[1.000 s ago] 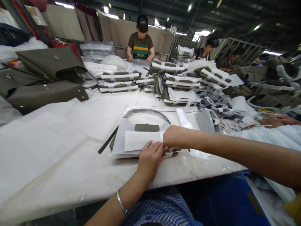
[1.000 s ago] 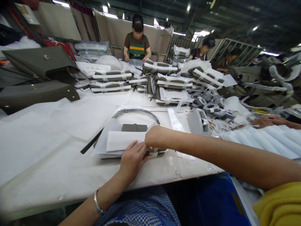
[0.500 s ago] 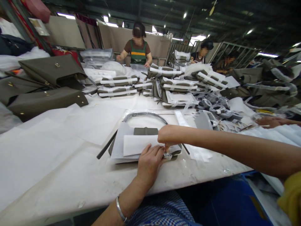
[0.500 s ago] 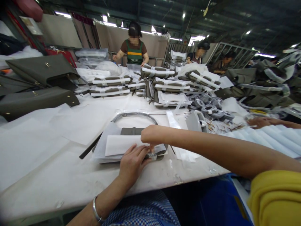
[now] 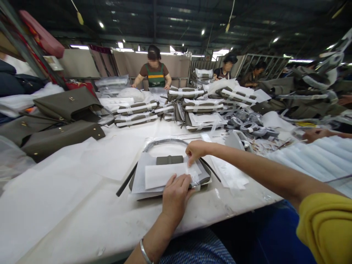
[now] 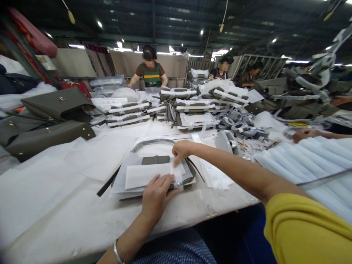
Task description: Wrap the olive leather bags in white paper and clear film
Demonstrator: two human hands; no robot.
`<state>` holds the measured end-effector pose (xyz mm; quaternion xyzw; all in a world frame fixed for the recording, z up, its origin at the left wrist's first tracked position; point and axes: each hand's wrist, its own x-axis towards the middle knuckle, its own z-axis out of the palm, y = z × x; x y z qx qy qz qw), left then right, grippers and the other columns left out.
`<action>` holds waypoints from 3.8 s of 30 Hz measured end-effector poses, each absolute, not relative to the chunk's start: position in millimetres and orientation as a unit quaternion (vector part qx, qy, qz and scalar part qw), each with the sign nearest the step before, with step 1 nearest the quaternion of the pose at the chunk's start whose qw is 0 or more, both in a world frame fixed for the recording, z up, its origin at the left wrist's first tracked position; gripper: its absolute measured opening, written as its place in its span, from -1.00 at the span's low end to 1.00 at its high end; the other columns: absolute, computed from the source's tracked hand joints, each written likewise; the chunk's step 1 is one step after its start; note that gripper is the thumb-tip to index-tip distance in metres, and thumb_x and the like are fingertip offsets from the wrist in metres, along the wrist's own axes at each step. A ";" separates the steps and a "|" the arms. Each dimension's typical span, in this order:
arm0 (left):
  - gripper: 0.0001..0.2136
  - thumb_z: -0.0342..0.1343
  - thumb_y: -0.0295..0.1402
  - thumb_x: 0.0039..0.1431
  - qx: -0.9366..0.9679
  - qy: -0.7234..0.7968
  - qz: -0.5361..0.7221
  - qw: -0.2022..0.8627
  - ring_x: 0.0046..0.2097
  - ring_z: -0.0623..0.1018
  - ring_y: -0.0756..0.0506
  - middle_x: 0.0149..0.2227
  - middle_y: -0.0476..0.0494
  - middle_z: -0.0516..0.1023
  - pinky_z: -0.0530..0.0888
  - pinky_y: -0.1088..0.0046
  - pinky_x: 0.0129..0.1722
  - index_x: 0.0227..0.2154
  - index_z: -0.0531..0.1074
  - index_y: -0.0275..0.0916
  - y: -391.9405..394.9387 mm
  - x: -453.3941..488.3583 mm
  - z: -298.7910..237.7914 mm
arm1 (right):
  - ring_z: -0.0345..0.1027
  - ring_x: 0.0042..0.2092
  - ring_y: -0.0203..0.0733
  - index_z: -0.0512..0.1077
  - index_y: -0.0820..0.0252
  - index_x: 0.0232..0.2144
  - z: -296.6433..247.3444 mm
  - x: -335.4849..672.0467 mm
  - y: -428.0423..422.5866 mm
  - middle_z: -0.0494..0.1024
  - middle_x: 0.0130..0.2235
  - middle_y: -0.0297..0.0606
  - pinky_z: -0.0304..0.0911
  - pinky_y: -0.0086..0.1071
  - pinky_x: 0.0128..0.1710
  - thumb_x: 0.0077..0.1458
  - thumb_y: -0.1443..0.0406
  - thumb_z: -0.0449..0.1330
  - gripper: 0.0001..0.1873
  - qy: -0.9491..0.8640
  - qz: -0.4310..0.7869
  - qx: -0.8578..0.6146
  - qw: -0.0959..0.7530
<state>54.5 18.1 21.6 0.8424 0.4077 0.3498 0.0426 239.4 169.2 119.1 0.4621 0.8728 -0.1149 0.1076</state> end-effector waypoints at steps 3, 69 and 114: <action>-0.65 0.30 -0.34 0.13 0.841 0.409 0.352 0.040 -0.02 0.57 -0.15 -0.03 -0.10 0.58 0.41 0.12 0.13 -0.05 0.36 -0.14 17.8 54.8 22.1 | 0.47 -0.29 -0.14 0.58 0.18 -0.27 113.7 257.3 148.6 0.63 -0.32 -0.25 0.22 -0.40 -0.32 0.05 0.06 0.30 -0.67 0.861 -0.121 0.494 0.008; -0.31 0.19 -0.52 0.15 0.921 0.322 0.156 -0.156 0.32 0.24 -0.22 0.30 -0.26 0.25 0.25 0.05 0.29 0.31 0.06 -0.21 16.6 -21.0 55.1 | 0.11 0.30 0.04 0.14 -0.09 0.29 36.7 271.3 22.1 0.28 0.28 -0.23 -0.13 0.16 0.31 0.10 0.42 0.22 -0.25 0.883 0.009 0.432 -0.184; -0.46 0.10 -0.30 0.30 0.776 0.504 0.332 -0.184 0.02 0.55 -0.16 0.16 -0.10 0.45 0.45 0.37 0.05 0.31 0.13 -0.08 39.2 -59.6 9.8 | 0.48 0.02 -0.06 0.59 0.06 -0.17 54.7 335.1 37.1 0.61 -0.06 -0.29 0.32 -0.12 0.13 0.26 0.26 0.14 -0.78 0.744 -0.022 0.616 -0.257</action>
